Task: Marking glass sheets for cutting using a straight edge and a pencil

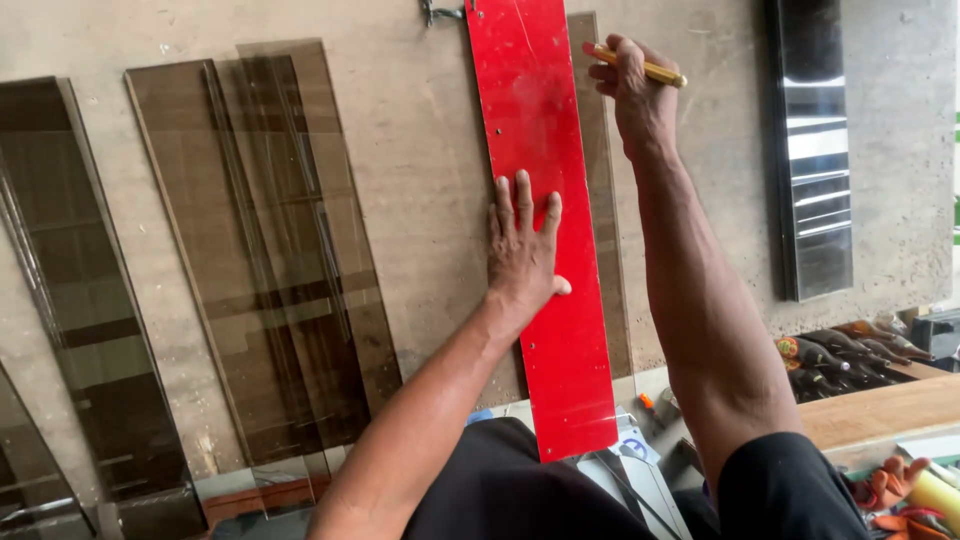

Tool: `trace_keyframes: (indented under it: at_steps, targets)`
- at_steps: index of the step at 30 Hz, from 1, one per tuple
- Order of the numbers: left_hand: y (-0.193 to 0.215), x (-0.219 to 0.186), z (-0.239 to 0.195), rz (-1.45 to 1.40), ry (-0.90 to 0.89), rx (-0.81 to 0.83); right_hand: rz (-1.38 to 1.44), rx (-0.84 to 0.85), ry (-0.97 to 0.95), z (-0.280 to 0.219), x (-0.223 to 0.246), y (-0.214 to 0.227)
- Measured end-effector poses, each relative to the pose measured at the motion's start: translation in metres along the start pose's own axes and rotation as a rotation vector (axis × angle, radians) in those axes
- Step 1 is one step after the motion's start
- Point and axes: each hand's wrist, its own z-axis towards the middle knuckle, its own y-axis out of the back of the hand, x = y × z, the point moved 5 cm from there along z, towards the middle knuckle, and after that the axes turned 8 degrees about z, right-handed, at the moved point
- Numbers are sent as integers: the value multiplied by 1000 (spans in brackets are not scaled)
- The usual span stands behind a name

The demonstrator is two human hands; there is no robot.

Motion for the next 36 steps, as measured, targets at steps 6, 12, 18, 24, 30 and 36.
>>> trace_keyframes:
  at_steps: [6, 12, 18, 24, 30, 36]
  targets:
    - [5, -4, 2, 88, 53, 11, -103, 46, 11, 39, -22, -19]
    - [8, -6, 2, 141, 65, 2, -222, 214, 164, 55, -29, -21]
    - [8, -7, 3, 122, 55, 19, -374, 201, 232, 62, -24, -26]
    - [7, -7, 6, 96, 37, 52, -334, 197, 223, 55, -19, -25]
    - [4, -8, 9, 40, 24, 174, -539, 228, 267, -40, -7, 1]
    - [0, -13, 10, 12, 32, 128, -664, 209, 114, -182, -23, 54]
